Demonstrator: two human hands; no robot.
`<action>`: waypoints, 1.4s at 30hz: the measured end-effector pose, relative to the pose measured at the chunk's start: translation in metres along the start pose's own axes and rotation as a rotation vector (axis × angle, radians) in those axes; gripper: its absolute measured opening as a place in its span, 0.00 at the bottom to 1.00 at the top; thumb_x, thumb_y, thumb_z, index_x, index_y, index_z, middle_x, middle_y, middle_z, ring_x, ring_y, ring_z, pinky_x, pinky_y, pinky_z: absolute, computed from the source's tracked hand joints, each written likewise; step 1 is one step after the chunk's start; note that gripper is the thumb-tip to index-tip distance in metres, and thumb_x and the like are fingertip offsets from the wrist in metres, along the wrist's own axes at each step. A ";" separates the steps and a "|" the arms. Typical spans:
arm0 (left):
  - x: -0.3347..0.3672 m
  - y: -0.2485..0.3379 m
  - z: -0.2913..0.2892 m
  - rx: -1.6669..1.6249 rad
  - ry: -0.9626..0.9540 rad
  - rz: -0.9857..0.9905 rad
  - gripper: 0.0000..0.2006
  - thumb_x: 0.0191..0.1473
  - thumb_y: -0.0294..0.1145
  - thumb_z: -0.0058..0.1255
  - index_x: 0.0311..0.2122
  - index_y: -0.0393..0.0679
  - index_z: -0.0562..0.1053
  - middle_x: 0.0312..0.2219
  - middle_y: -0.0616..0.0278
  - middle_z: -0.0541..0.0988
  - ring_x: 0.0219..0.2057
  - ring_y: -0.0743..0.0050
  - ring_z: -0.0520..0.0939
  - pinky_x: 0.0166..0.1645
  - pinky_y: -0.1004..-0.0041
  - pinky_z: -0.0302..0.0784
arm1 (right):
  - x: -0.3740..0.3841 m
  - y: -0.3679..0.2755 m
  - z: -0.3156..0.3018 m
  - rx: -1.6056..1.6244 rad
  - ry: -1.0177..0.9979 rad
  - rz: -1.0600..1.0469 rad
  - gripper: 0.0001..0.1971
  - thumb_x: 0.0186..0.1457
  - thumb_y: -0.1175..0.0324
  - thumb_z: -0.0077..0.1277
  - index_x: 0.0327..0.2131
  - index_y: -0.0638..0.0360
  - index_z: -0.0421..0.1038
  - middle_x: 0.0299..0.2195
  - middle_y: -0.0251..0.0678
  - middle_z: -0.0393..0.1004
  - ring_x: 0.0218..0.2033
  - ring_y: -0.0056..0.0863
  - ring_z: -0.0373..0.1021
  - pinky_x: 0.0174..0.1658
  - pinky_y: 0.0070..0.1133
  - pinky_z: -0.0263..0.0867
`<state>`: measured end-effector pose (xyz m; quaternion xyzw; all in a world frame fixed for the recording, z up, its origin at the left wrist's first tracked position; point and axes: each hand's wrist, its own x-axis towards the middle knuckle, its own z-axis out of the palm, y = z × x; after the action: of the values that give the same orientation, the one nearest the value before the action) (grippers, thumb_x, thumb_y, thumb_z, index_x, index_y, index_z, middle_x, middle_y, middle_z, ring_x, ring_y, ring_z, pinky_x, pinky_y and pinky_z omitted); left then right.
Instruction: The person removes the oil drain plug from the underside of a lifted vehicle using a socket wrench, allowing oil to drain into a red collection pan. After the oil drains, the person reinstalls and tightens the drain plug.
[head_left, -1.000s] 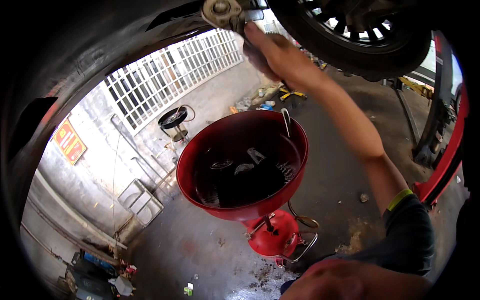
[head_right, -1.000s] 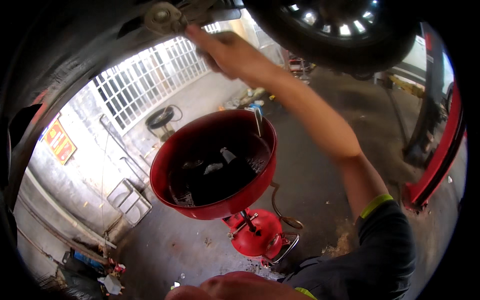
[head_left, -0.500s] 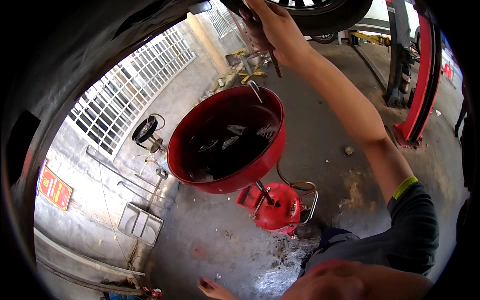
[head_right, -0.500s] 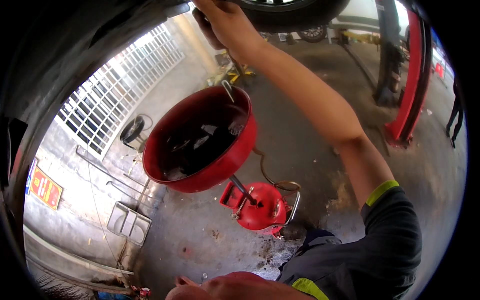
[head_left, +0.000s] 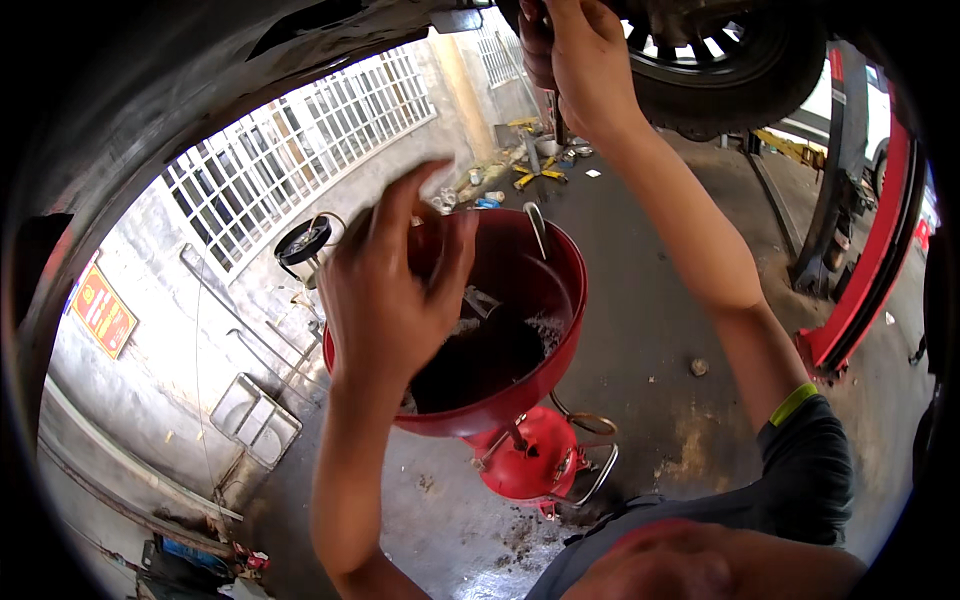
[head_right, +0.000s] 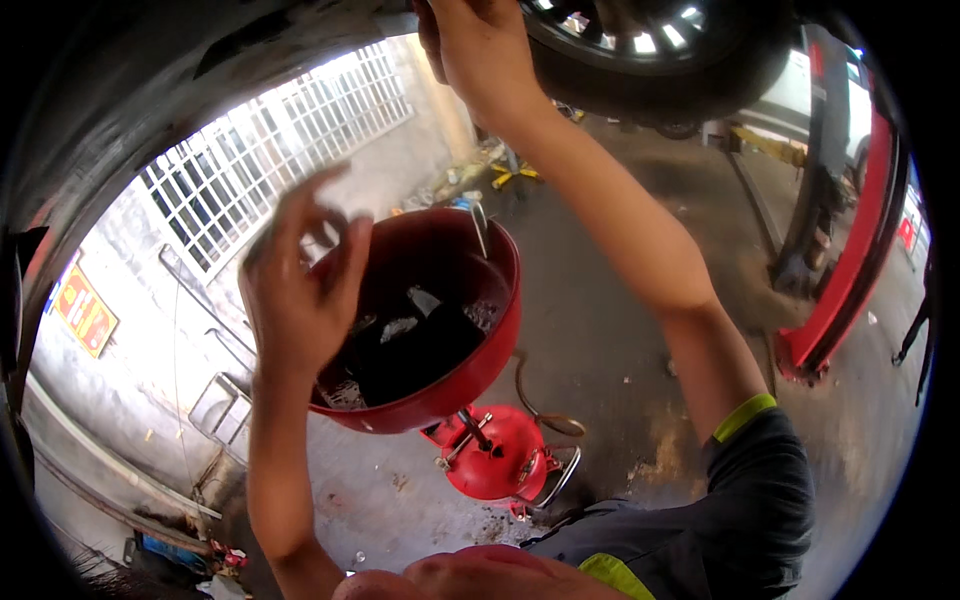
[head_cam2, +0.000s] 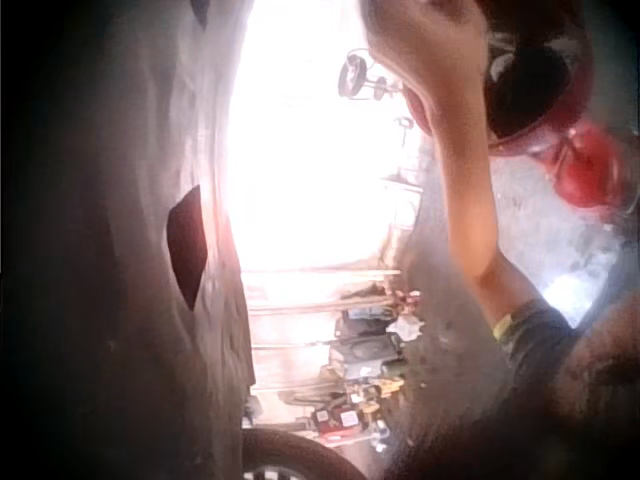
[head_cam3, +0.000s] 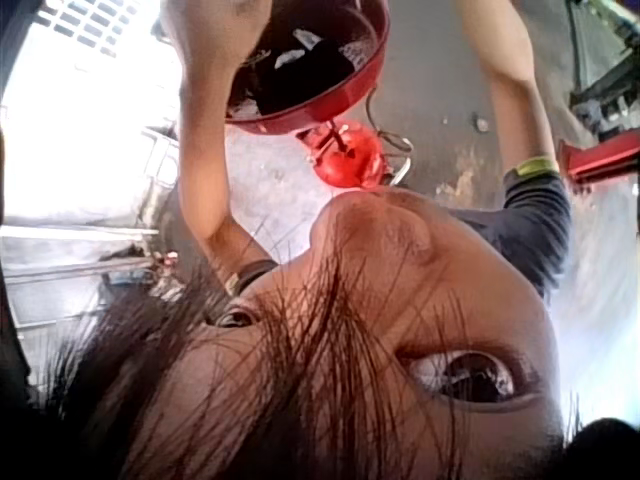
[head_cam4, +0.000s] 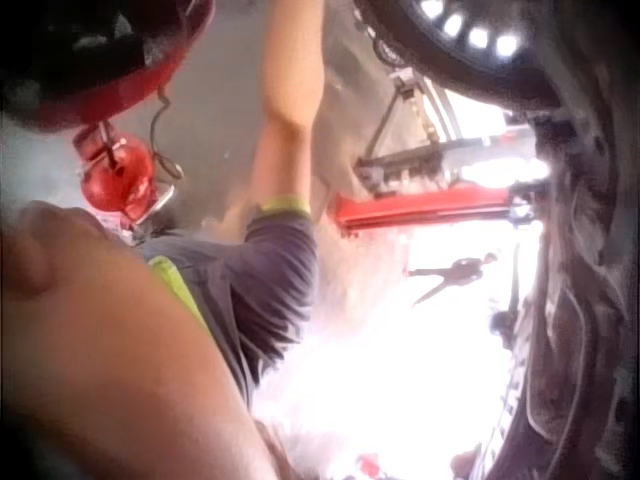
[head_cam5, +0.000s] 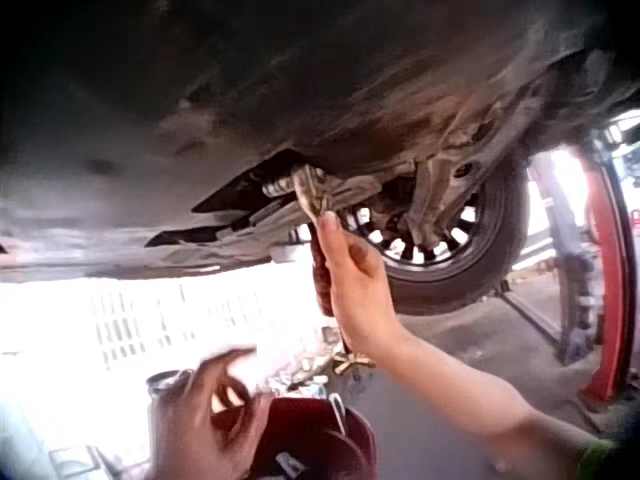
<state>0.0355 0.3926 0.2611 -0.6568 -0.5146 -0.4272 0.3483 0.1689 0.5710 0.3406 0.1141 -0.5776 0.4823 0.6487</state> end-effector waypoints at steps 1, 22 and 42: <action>0.019 -0.008 0.008 0.046 0.035 0.060 0.20 0.54 0.34 0.62 0.52 0.49 0.73 0.22 0.66 0.79 0.21 0.70 0.80 0.26 0.71 0.74 | 0.002 0.003 0.000 0.013 -0.012 -0.024 0.25 0.66 0.42 0.43 0.20 0.45 0.58 0.14 0.17 0.53 0.12 0.10 0.47 0.16 0.15 0.42; 0.182 -0.017 0.030 0.440 0.687 0.509 0.13 0.55 0.30 0.62 0.44 0.35 0.79 0.14 0.59 0.75 0.14 0.72 0.76 0.21 0.73 0.71 | 0.029 -0.020 -0.001 -0.025 -0.176 -0.014 0.25 0.70 0.47 0.39 0.22 0.50 0.63 0.14 0.18 0.55 0.15 0.09 0.50 0.18 0.15 0.44; 0.186 -0.011 0.041 0.400 0.723 0.566 0.13 0.55 0.29 0.60 0.44 0.35 0.77 0.16 0.57 0.77 0.16 0.71 0.80 0.23 0.73 0.73 | 0.037 -0.038 -0.019 -0.172 -0.346 0.052 0.31 0.68 0.42 0.39 0.17 0.53 0.63 0.13 0.21 0.56 0.16 0.13 0.51 0.20 0.18 0.46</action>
<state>0.0529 0.5022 0.4158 -0.5009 -0.2346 -0.4091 0.7258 0.2050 0.5837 0.3815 0.1244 -0.7221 0.4212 0.5345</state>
